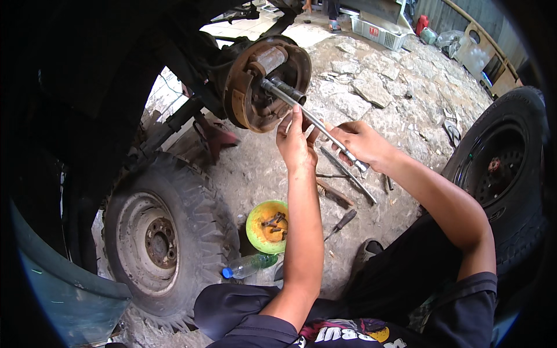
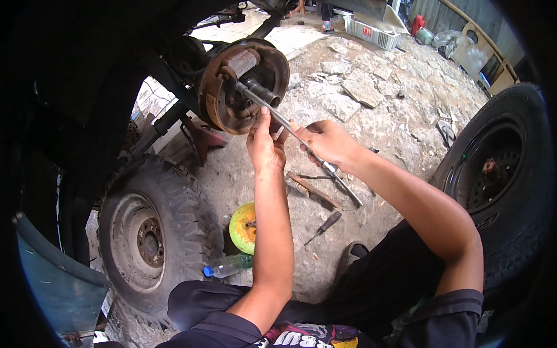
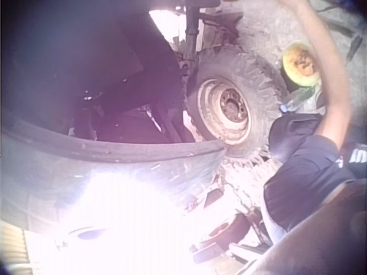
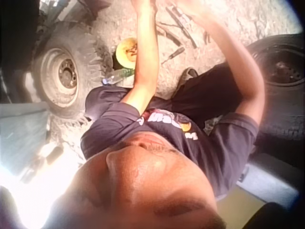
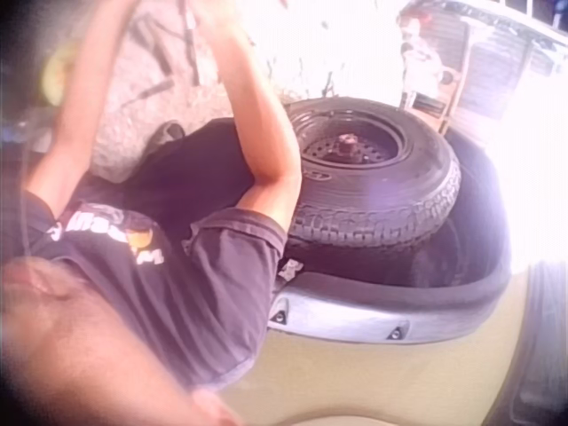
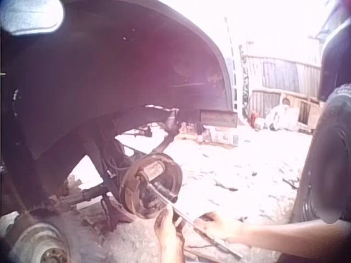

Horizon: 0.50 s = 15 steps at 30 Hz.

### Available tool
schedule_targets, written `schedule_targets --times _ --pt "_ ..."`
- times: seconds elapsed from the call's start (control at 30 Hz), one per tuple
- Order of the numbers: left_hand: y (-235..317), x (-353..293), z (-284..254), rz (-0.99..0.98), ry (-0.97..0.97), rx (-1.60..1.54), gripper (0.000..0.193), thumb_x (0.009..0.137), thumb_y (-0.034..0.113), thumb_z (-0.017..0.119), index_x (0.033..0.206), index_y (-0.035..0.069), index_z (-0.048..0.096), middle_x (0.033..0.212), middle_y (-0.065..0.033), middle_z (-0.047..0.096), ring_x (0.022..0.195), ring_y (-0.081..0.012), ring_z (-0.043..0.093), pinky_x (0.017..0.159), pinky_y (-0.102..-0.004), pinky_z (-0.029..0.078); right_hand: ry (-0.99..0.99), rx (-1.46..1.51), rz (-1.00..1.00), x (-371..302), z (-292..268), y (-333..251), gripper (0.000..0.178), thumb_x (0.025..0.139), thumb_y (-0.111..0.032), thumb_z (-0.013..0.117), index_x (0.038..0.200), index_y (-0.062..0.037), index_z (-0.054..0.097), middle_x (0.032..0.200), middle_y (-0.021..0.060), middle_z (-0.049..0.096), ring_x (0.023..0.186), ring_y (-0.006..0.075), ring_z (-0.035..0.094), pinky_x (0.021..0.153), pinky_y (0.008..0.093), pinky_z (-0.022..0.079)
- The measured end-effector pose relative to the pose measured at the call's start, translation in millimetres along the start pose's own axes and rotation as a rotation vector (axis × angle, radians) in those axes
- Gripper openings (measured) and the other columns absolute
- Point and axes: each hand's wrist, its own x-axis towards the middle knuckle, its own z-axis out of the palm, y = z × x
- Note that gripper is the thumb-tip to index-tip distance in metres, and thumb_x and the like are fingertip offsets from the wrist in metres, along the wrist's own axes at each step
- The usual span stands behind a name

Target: The person uses a socket wrench and a hammer to loosen a component on a vehicle's wheel hub assembly. They handle a socket, a long extension bar, and a hammer by hand, occasionally placing a small item in a yellow bowl.

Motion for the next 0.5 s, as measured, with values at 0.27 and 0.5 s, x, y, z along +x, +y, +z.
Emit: schedule_targets --times 0.27,0.5 --pt "0.3 8.4 -8.5 -0.016 -0.077 0.043 0.023 0.089 0.013 0.067 0.1 -0.004 0.057 0.091 -0.0119 0.063 0.084 -0.0211 0.067 0.069 -0.0351 0.062 -0.049 -0.105 -0.006 0.6 -1.7 -0.7 0.038 0.096 -0.032 0.058 0.088 0.0052 0.064 0.069 0.0066 0.061 0.057 0.0124 0.057 0.052 0.0285 0.045" --pt "0.5 3.3 -0.3 -0.062 -0.039 -0.029 0.021 0.092 0.016 0.064 0.101 -0.002 0.061 0.091 -0.0083 0.062 0.076 -0.0163 0.064 0.075 -0.0354 0.061 -0.204 -0.026 -0.018 12.0 -7.5 1.3 0.037 0.094 -0.031 0.062 0.089 0.0059 0.064 0.075 0.0095 0.066 0.059 0.0136 0.06 0.057 0.0282 0.049"
